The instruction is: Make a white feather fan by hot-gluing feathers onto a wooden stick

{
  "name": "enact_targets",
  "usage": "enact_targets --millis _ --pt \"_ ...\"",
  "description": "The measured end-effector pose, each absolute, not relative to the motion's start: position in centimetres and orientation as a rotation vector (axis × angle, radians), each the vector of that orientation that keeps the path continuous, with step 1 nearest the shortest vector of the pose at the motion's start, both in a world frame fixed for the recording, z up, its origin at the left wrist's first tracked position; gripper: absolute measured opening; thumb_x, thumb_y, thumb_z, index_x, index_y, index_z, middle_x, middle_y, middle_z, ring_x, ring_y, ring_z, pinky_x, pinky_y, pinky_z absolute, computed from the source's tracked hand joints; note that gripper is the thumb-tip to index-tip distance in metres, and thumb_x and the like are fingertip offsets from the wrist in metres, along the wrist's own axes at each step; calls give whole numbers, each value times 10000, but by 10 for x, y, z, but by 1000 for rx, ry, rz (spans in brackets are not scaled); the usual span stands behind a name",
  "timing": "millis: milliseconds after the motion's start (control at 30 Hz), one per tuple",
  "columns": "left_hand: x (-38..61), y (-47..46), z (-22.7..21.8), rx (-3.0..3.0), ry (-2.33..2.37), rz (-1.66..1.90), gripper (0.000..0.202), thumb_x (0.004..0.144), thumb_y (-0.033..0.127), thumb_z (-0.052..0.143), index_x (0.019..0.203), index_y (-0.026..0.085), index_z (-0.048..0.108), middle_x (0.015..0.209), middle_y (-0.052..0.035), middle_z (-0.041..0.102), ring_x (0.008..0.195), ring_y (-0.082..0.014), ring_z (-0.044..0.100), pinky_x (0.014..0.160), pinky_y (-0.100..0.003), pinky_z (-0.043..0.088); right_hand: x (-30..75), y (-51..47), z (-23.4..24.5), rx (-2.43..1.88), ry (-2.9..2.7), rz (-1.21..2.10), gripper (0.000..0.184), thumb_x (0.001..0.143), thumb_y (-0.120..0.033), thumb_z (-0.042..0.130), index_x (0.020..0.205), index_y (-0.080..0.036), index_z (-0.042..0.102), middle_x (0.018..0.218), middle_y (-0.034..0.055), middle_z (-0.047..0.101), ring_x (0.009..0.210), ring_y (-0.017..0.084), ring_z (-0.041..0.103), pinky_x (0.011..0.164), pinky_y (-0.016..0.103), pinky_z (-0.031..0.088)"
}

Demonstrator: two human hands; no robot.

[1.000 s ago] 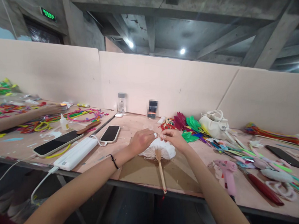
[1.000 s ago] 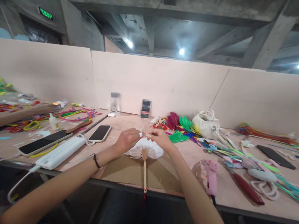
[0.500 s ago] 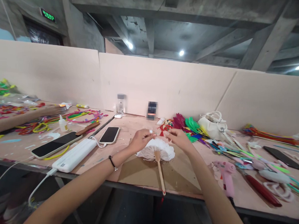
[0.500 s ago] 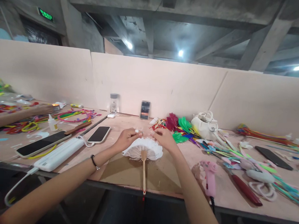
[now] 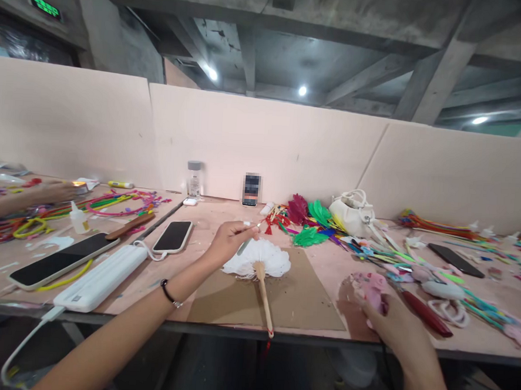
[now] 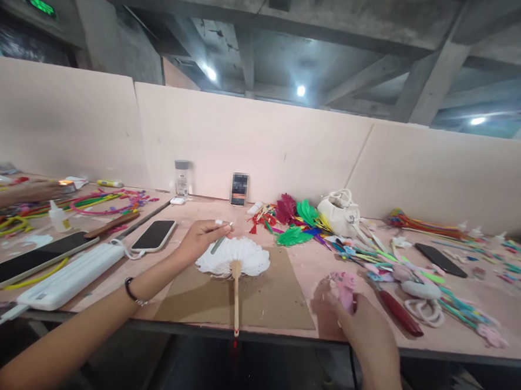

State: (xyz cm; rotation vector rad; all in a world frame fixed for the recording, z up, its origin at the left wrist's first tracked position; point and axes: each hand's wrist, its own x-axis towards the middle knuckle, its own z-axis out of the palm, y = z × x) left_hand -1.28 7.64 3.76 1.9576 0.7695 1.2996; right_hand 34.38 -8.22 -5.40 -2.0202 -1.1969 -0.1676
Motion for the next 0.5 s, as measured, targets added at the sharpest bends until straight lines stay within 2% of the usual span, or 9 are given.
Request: enact_targets --millis 67,167,233,267,300,333,400,467,500 --pt "-14 59 41 1936 765 1294 347 862 468 679 715 169 778 767 -30 745 718 -169 614 649 -256 422 339 -72 -60 -2016 -1223 -125 263 767 -507 640 756 -248 687 752 149 699 794 362 672 725 432 489" --pt "-15 27 34 1843 774 1261 343 874 467 685 726 176 790 824 -37 760 722 -173 617 647 -263 425 323 -70 -65 -2028 -1184 -82 395 842 -562 536 826 -203 699 797 193 705 810 384 665 720 447 483" --pt "-13 6 21 1708 742 1238 331 878 466 695 726 191 801 866 -47 769 824 -203 656 737 -278 466 308 -78 -68 -1973 -1151 -16 501 870 -641 496 847 -180 691 714 154 671 738 352 640 693 430 481" --pt "-10 -2 13 1637 720 1240 326 870 463 707 718 192 803 866 -55 771 867 -217 666 792 -291 477 298 -83 -69 -1915 -1159 33 526 883 -678 486 835 -193 683 674 103 645 701 307 622 693 398 483" --pt "-7 -10 4 1544 708 1248 322 859 464 721 712 189 801 867 -65 772 895 -228 671 820 -299 481 287 -89 -69 -1698 -1168 180 492 875 -667 543 865 -198 689 658 56 615 650 261 580 673 364 469" --pt "-4 -15 -4 1440 701 1253 312 840 468 741 717 188 805 886 -72 775 909 -232 672 815 -298 484 275 -95 -70 -1528 -1155 333 447 863 -651 598 782 -216 656 641 28 582 589 219 524 605 331 430" --pt "4 -22 -19 1272 709 1247 297 793 477 783 740 185 810 808 -67 763 852 -218 665 788 -290 483 248 -106 -71 -1307 -1153 544 488 867 -626 644 608 -220 563 581 8 501 542 173 441 538 296 342" --pt "10 -24 -30 1181 704 1260 297 774 473 800 748 178 810 776 -62 752 824 -204 652 787 -281 476 222 -113 -73 -1173 -1098 664 534 872 -652 637 578 -211 579 563 11 471 532 160 405 526 292 293" --pt "12 -25 -34 1153 697 1268 294 774 470 803 759 176 811 768 -58 749 818 -198 648 795 -279 473 209 -115 -74 -1135 -1045 706 511 859 -668 651 629 -213 632 556 4 459 518 155 391 513 287 276"
